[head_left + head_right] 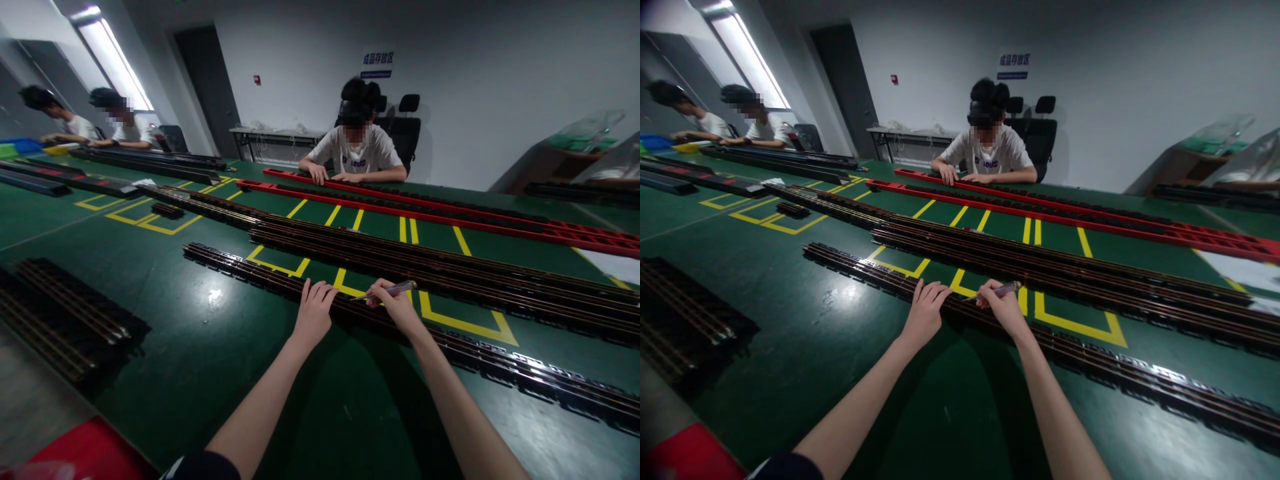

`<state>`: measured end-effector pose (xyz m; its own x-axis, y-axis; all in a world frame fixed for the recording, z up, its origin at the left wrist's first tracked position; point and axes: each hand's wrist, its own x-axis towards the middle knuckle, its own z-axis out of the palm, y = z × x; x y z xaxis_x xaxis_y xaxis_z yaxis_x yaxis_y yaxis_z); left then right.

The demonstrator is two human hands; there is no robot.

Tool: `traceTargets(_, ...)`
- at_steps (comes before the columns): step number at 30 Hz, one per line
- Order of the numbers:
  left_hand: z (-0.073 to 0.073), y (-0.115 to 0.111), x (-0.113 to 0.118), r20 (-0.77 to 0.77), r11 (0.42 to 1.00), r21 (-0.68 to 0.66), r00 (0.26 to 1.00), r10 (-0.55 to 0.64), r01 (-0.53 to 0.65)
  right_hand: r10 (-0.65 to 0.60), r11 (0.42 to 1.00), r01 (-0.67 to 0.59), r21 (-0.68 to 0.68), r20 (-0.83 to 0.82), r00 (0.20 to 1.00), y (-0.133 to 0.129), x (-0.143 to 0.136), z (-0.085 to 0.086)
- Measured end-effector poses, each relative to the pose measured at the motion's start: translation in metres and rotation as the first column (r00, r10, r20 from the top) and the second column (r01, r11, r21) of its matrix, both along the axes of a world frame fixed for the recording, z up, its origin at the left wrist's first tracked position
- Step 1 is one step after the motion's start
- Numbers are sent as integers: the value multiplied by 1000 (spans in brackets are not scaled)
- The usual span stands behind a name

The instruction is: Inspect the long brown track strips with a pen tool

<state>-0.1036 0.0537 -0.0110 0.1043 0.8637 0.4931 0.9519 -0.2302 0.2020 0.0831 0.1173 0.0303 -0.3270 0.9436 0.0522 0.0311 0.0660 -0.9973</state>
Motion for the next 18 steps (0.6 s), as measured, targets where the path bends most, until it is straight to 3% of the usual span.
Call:
traceTargets(7, 4, -3, 1, 16, 995, -76, 998, -67, 68, -44, 998, 45, 35, -31, 999, 2, 3, -1)
traceTargets(18, 6, -3, 2, 38, 994, -67, 996, -80, 83, -125, 990, 129, 53, -73, 989, 6, 5, -7)
